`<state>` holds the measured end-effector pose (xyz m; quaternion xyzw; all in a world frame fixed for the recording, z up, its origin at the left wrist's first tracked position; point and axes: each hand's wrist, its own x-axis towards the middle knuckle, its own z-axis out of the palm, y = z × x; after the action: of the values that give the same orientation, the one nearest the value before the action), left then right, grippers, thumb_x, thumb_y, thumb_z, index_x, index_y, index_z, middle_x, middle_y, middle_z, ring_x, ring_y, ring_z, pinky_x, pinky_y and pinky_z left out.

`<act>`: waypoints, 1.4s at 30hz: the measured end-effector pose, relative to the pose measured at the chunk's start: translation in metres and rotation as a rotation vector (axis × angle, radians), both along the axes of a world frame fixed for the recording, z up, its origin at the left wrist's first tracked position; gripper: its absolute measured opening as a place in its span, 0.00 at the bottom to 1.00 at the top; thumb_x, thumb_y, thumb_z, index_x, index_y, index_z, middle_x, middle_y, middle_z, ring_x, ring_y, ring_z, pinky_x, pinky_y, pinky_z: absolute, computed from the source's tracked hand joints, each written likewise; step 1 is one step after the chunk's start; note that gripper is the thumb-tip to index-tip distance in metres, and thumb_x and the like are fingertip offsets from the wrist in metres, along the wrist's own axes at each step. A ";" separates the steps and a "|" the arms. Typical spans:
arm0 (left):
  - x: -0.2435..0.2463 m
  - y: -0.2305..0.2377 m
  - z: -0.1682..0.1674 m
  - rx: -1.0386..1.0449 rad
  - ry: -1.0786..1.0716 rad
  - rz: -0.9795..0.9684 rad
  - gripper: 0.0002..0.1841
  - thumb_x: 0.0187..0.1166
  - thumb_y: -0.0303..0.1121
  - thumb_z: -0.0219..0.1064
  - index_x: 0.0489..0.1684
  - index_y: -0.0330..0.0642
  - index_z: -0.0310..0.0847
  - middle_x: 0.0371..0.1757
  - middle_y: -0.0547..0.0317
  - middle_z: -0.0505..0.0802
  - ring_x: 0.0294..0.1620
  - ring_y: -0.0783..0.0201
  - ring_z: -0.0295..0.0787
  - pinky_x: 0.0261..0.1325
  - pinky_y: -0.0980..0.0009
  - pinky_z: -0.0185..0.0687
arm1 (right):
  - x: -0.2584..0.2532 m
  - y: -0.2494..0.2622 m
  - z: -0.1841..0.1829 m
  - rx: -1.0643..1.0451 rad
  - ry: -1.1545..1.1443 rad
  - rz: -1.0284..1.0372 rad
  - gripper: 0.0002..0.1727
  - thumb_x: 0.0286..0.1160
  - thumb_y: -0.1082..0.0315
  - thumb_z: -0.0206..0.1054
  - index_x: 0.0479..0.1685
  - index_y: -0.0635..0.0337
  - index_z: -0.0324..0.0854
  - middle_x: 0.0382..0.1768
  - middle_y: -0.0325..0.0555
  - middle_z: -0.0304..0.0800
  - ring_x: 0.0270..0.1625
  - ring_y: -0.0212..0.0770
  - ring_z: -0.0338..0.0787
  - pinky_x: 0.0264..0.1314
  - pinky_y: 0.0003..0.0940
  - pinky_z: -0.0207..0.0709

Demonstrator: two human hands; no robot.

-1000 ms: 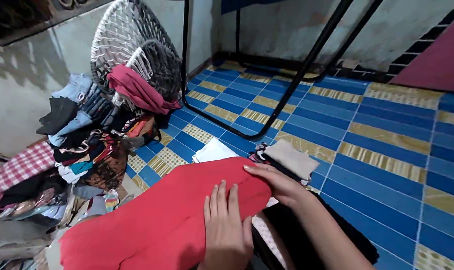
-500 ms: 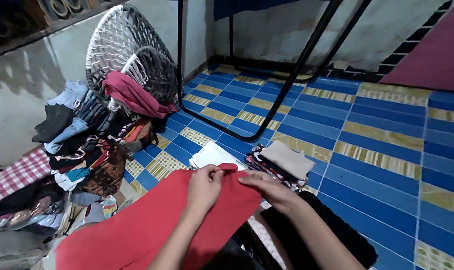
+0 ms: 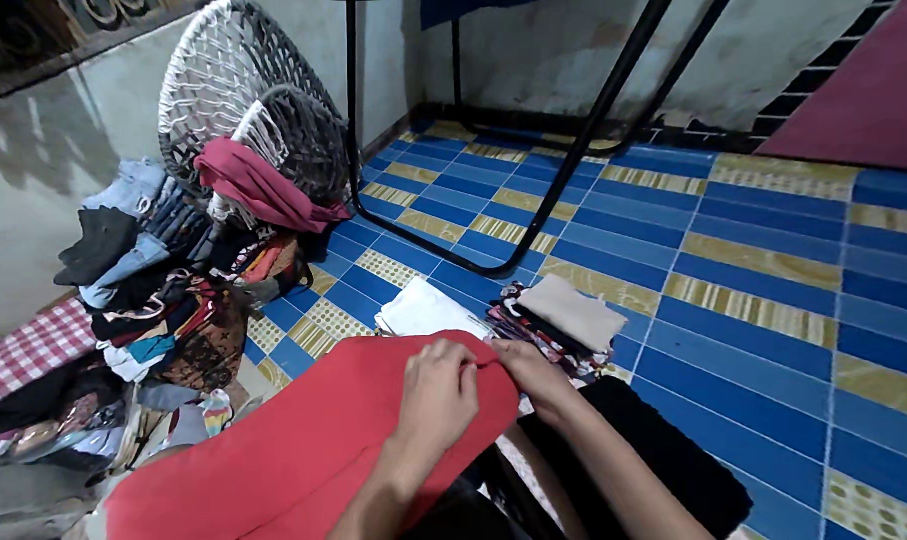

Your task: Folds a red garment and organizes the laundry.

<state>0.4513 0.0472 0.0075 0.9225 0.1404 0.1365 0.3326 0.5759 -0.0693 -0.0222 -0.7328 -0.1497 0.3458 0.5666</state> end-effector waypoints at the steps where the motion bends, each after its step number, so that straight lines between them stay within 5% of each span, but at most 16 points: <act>1: -0.001 -0.003 -0.004 0.012 0.049 -0.016 0.11 0.85 0.34 0.60 0.50 0.44 0.89 0.56 0.55 0.91 0.62 0.55 0.86 0.69 0.49 0.77 | -0.001 0.001 -0.002 0.008 0.082 -0.030 0.29 0.95 0.49 0.43 0.42 0.59 0.85 0.28 0.41 0.86 0.31 0.33 0.85 0.36 0.33 0.81; 4: -0.006 -0.008 -0.010 0.035 0.193 -0.046 0.16 0.88 0.38 0.57 0.65 0.45 0.85 0.65 0.52 0.89 0.70 0.53 0.83 0.80 0.47 0.68 | 0.000 0.003 -0.015 0.013 0.194 -0.003 0.37 0.90 0.36 0.40 0.54 0.59 0.84 0.36 0.44 0.92 0.37 0.37 0.90 0.43 0.37 0.84; 8: -0.012 -0.007 0.001 -0.022 0.198 -0.117 0.19 0.92 0.41 0.52 0.69 0.44 0.83 0.68 0.54 0.89 0.77 0.57 0.79 0.88 0.42 0.55 | -0.006 0.001 -0.008 0.025 0.100 -0.002 0.18 0.81 0.60 0.70 0.62 0.61 0.82 0.36 0.46 0.92 0.35 0.36 0.89 0.41 0.35 0.84; 10: -0.012 0.003 0.018 -0.091 0.190 -0.152 0.21 0.94 0.42 0.48 0.72 0.46 0.81 0.70 0.58 0.89 0.78 0.61 0.78 0.90 0.40 0.50 | -0.006 -0.003 0.001 0.061 0.066 -0.012 0.20 0.79 0.66 0.71 0.67 0.61 0.79 0.34 0.44 0.93 0.33 0.34 0.89 0.38 0.34 0.84; 13: -0.002 0.038 0.043 -0.096 0.125 -0.073 0.19 0.92 0.40 0.53 0.74 0.43 0.79 0.71 0.49 0.87 0.75 0.49 0.80 0.81 0.37 0.64 | -0.006 -0.008 0.019 0.128 0.001 -0.029 0.20 0.77 0.72 0.71 0.67 0.59 0.78 0.34 0.43 0.93 0.32 0.34 0.90 0.36 0.32 0.86; 16: 0.024 0.097 0.043 -0.059 0.350 0.014 0.35 0.84 0.54 0.63 0.87 0.42 0.66 0.80 0.38 0.79 0.84 0.38 0.69 0.86 0.30 0.50 | -0.005 -0.014 0.030 0.172 -0.035 -0.014 0.24 0.74 0.72 0.73 0.71 0.58 0.76 0.36 0.45 0.92 0.33 0.38 0.91 0.36 0.35 0.87; 18: 0.043 0.129 0.032 -0.286 0.594 -0.043 0.39 0.85 0.59 0.59 0.88 0.40 0.62 0.77 0.35 0.81 0.79 0.41 0.76 0.83 0.37 0.62 | -0.003 -0.017 0.034 0.197 -0.050 -0.009 0.28 0.71 0.72 0.75 0.73 0.59 0.74 0.39 0.47 0.93 0.35 0.41 0.93 0.38 0.37 0.89; 20: 0.057 0.145 0.023 -0.626 0.780 -0.165 0.41 0.89 0.65 0.42 0.82 0.35 0.67 0.73 0.38 0.83 0.71 0.49 0.81 0.75 0.48 0.73 | -0.005 -0.019 0.035 0.236 -0.082 -0.026 0.32 0.67 0.70 0.76 0.75 0.59 0.73 0.39 0.47 0.94 0.36 0.41 0.94 0.41 0.37 0.90; 22: 0.067 0.144 0.020 -0.843 0.835 -0.241 0.48 0.84 0.72 0.31 0.71 0.35 0.77 0.61 0.46 0.90 0.56 0.59 0.89 0.61 0.57 0.82 | -0.007 -0.020 0.034 0.275 -0.131 -0.070 0.34 0.65 0.67 0.76 0.75 0.60 0.72 0.38 0.45 0.94 0.38 0.39 0.94 0.43 0.35 0.89; 24: 0.075 0.133 0.028 -0.959 0.865 -0.280 0.49 0.83 0.74 0.31 0.68 0.35 0.79 0.54 0.49 0.93 0.50 0.62 0.90 0.56 0.60 0.85 | -0.010 -0.021 0.035 0.313 -0.168 -0.092 0.34 0.65 0.65 0.76 0.76 0.60 0.71 0.39 0.44 0.94 0.41 0.40 0.94 0.45 0.35 0.89; 27: 0.085 0.116 0.049 -0.917 0.870 -0.292 0.35 0.90 0.61 0.44 0.70 0.37 0.77 0.60 0.52 0.89 0.57 0.65 0.87 0.65 0.62 0.81 | -0.014 -0.017 0.037 0.374 -0.189 -0.100 0.37 0.62 0.64 0.76 0.77 0.59 0.70 0.41 0.44 0.94 0.42 0.40 0.95 0.43 0.34 0.91; 31: 0.103 0.115 0.043 -0.858 0.670 -0.403 0.17 0.87 0.39 0.63 0.63 0.36 0.79 0.44 0.58 0.93 0.42 0.69 0.91 0.51 0.67 0.89 | -0.013 -0.019 0.036 0.296 -0.090 -0.146 0.39 0.61 0.69 0.77 0.78 0.56 0.67 0.39 0.46 0.94 0.37 0.41 0.95 0.38 0.35 0.91; 34: 0.117 0.115 0.048 -0.775 0.604 -0.490 0.14 0.85 0.32 0.66 0.62 0.33 0.79 0.44 0.56 0.93 0.41 0.72 0.90 0.50 0.70 0.88 | -0.007 -0.026 0.035 0.170 0.032 -0.210 0.34 0.66 0.71 0.77 0.76 0.63 0.72 0.39 0.52 0.94 0.36 0.43 0.95 0.39 0.38 0.91; 42: 0.157 0.086 0.094 -0.506 0.318 -0.424 0.17 0.80 0.27 0.70 0.64 0.30 0.83 0.55 0.43 0.90 0.52 0.64 0.87 0.61 0.65 0.81 | 0.035 -0.050 0.087 0.137 -0.198 -0.238 0.23 0.71 0.74 0.75 0.66 0.62 0.79 0.37 0.44 0.94 0.31 0.34 0.91 0.34 0.32 0.87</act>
<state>0.6078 0.1330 0.1019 0.8294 0.0253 -0.1197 0.5451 0.6110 -0.1191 0.0643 -0.7354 -0.1404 0.1913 0.6347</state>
